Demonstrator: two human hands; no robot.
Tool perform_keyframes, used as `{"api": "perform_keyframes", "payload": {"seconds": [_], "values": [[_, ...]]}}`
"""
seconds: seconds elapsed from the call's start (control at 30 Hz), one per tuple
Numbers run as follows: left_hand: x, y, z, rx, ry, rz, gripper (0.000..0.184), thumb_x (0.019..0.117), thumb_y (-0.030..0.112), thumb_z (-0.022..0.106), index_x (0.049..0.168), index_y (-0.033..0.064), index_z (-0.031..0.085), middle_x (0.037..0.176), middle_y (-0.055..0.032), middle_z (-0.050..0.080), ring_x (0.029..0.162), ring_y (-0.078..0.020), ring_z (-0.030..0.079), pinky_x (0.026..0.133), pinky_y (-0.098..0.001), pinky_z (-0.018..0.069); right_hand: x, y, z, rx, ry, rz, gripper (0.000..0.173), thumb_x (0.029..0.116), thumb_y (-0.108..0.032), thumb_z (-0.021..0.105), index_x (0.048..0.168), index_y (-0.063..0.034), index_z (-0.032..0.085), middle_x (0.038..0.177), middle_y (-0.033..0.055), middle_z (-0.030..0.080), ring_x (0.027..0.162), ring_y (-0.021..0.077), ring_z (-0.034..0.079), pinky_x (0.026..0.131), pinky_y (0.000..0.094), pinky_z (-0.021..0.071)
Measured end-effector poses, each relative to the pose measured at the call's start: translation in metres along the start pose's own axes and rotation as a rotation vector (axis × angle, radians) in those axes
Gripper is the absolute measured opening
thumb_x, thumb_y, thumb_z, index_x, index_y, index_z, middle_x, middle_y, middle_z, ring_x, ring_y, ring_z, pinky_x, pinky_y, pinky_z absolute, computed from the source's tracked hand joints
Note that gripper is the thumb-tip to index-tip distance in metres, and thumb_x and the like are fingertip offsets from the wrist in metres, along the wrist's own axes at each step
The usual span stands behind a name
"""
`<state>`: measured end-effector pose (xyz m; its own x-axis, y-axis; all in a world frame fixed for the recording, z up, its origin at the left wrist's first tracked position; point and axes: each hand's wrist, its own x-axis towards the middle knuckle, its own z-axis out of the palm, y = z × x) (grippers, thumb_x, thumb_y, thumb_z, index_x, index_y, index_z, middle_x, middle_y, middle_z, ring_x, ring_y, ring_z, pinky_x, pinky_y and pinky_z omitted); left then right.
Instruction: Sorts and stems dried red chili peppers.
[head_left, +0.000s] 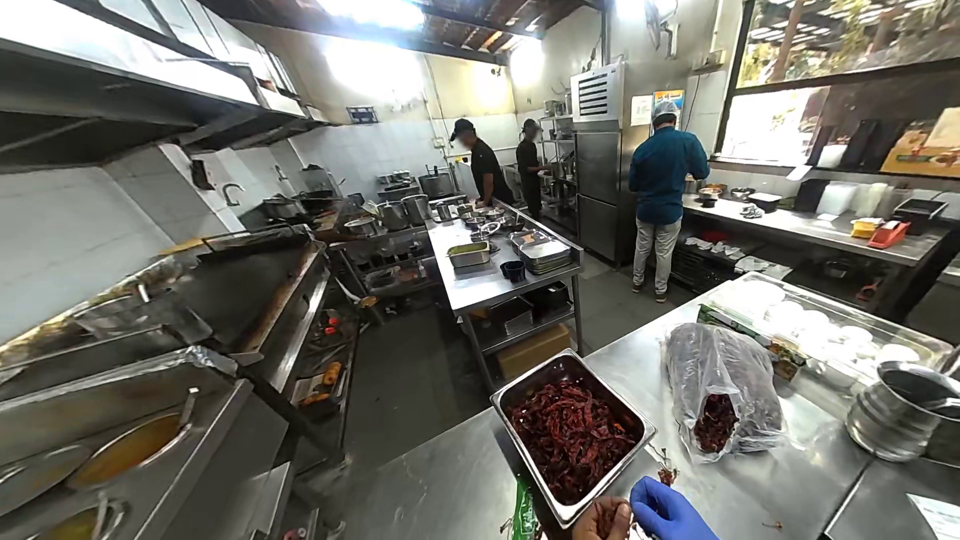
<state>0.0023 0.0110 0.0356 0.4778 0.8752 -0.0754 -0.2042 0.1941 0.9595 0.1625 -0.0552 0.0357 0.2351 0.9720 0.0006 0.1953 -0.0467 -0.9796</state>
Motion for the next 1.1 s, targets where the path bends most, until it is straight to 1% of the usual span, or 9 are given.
{"api": "perform_keyframes", "payload": {"seconds": [0.1,0.23,0.5,0.67,0.77,0.83,0.93,1.0,1.1], "values": [[0.003,0.006,0.004,0.205,0.069,0.232,0.01,0.0937,0.003,0.069,0.102,-0.0009,0.072,0.083,-0.0078,0.07,0.068,-0.0121,0.064,0.063,-0.0288,0.056,0.001,-0.011,0.004,-0.143,0.016,-0.029,0.027,0.1066,-0.03,0.052,0.111,-0.0113,0.07,0.091,0.003,0.07,0.083,0.0143,0.068,0.078,0.0371,0.0573],[0.003,0.008,-0.006,0.52,0.001,0.426,0.01,0.0929,0.006,0.07,0.101,0.0038,0.074,0.091,-0.0046,0.073,0.082,-0.0109,0.07,0.078,-0.031,0.0611,0.001,-0.02,-0.004,-0.228,-0.067,-0.015,0.029,0.1054,-0.032,0.052,0.102,-0.0121,0.073,0.084,0.002,0.07,0.077,0.0137,0.067,0.073,0.0375,0.0563],[-0.016,0.017,0.01,1.16,0.159,0.705,0.018,0.0918,0.009,0.062,0.101,0.0039,0.076,0.086,-0.0098,0.071,0.079,-0.0227,0.071,0.07,-0.0378,0.0609,0.0,-0.02,0.01,-0.15,0.046,0.071,0.024,0.0946,-0.029,0.063,0.077,-0.013,0.066,0.064,0.0001,0.056,0.06,0.0141,0.054,0.056,0.0386,0.0432],[-0.017,-0.002,0.009,1.211,0.283,0.842,0.021,0.0903,0.013,0.062,0.101,0.0017,0.076,0.084,-0.0108,0.071,0.077,-0.0246,0.072,0.069,-0.0385,0.061,-0.009,-0.039,0.035,-0.689,0.327,-0.077,0.025,0.0892,-0.032,0.063,0.071,-0.0151,0.063,0.06,0.001,0.059,0.061,0.0184,0.062,0.056,0.0461,0.0489],[-0.013,-0.003,0.005,0.948,0.211,0.714,0.023,0.0879,0.012,0.066,0.106,0.0013,0.075,0.091,-0.0098,0.073,0.083,-0.0203,0.072,0.076,-0.0372,0.0618,-0.012,-0.041,0.042,-0.751,0.388,-0.183,0.027,0.0924,-0.032,0.061,0.071,-0.0156,0.062,0.062,0.0002,0.059,0.064,0.0168,0.063,0.062,0.0428,0.051],[-0.006,0.009,0.003,0.518,0.143,0.437,0.017,0.0934,0.008,0.069,0.109,0.0011,0.072,0.094,-0.0066,0.074,0.082,-0.013,0.071,0.075,-0.0316,0.0613,-0.009,-0.04,0.038,-0.459,0.375,-0.17,0.023,0.0961,-0.027,0.06,0.078,-0.015,0.068,0.067,-0.0013,0.061,0.064,0.0132,0.061,0.059,0.0379,0.0516],[0.011,0.034,-0.006,-0.159,0.043,0.046,0.02,0.097,0.011,0.066,0.113,-0.0006,0.066,0.083,-0.0083,0.064,0.061,-0.0114,0.053,0.055,-0.028,0.0474,-0.002,-0.042,0.025,0.123,0.316,-0.091,0.028,0.1052,-0.023,0.053,0.093,-0.0066,0.071,0.076,0.0047,0.065,0.068,0.0167,0.061,0.064,0.0356,0.0539],[0.016,0.042,-0.014,-0.377,-0.013,-0.046,0.018,0.0987,0.011,0.063,0.114,0.0016,0.064,0.074,-0.0035,0.056,0.055,-0.0077,0.047,0.052,-0.025,0.044,-0.001,-0.048,0.017,0.402,0.186,0.0,0.03,0.1074,-0.021,0.046,0.106,0.0004,0.068,0.084,0.0106,0.067,0.073,0.0189,0.061,0.069,0.036,0.0535],[0.015,0.049,-0.018,-0.541,-0.036,-0.119,0.013,0.1006,0.008,0.059,0.111,0.0031,0.064,0.067,-0.001,0.05,0.052,-0.0072,0.044,0.052,-0.0239,0.0436,-0.004,-0.061,0.012,0.601,-0.042,0.166,0.034,0.1072,-0.022,0.04,0.122,-0.0019,0.064,0.102,0.0112,0.069,0.078,0.0143,0.063,0.072,0.0302,0.0528]]}}
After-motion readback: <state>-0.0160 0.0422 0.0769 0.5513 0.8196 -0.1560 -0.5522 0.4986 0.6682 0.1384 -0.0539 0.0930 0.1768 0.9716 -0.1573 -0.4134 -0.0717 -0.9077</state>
